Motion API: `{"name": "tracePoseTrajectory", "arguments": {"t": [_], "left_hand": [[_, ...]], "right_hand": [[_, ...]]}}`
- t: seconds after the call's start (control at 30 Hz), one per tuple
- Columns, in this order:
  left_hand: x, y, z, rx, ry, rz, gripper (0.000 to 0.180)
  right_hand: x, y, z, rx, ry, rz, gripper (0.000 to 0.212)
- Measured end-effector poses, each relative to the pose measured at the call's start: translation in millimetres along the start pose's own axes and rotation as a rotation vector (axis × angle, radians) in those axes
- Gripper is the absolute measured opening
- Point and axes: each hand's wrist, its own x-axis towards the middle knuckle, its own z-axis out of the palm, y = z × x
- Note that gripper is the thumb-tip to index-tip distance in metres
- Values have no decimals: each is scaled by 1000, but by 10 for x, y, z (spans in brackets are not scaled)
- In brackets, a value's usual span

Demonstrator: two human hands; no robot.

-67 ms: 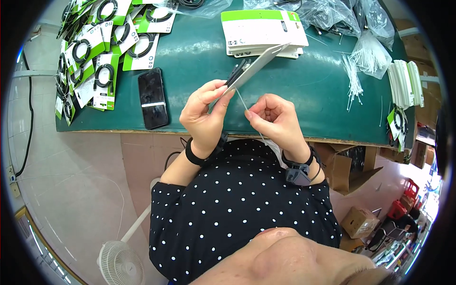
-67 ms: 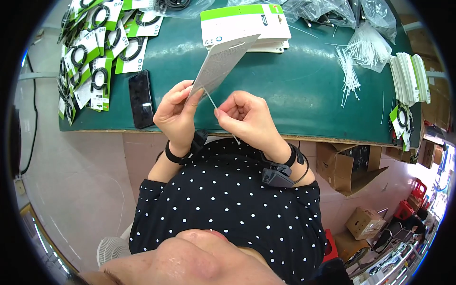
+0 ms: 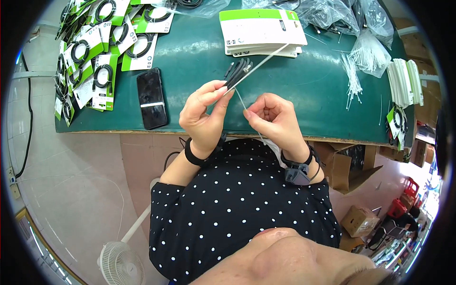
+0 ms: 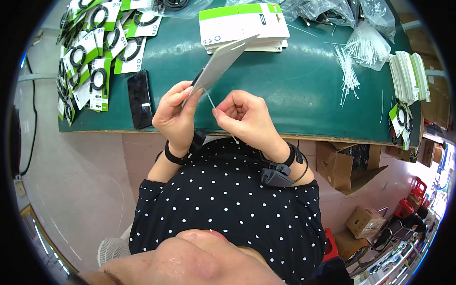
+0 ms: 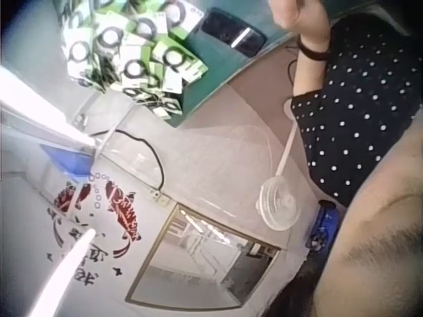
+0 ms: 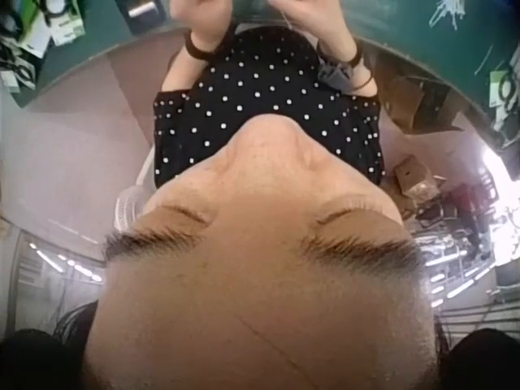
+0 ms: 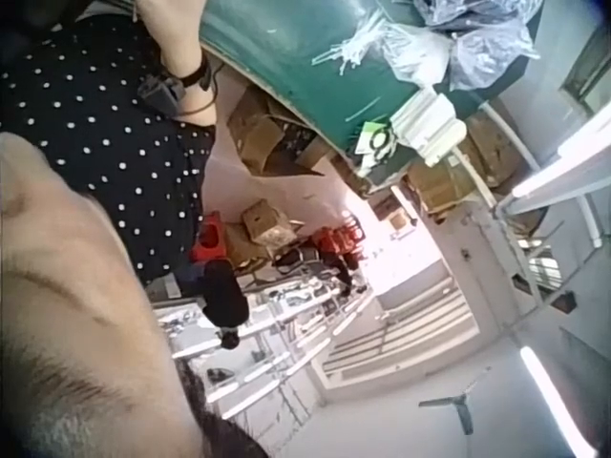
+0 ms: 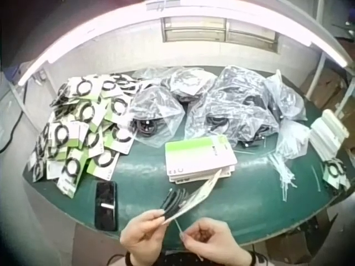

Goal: The person secures a coiled cable to a cardboard backing by threading a plastic tie through the card and around the cable. They pull the tie tight by hand and then repeat the process with a second plastic tie.

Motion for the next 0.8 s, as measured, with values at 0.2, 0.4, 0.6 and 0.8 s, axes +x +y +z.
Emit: {"name": "tracePoseTrajectory", "arguments": {"t": [0.2,0.4,0.6,0.8], "left_hand": [[30,106,-19,255,-44,328,23],[3,112,-16,262,-44,327,23],[-39,71,15,191,-24,251,23],[-62,54,28,-79,-4,-34,23]], "right_hand": [[-109,-22,-11,-46,28,-60,9],[-172,-21,-22,-111,-4,-70,10],[-163,-52,19,-104,-2,-81,10],[-136,-82,55,-124,-15,-80,11]]}}
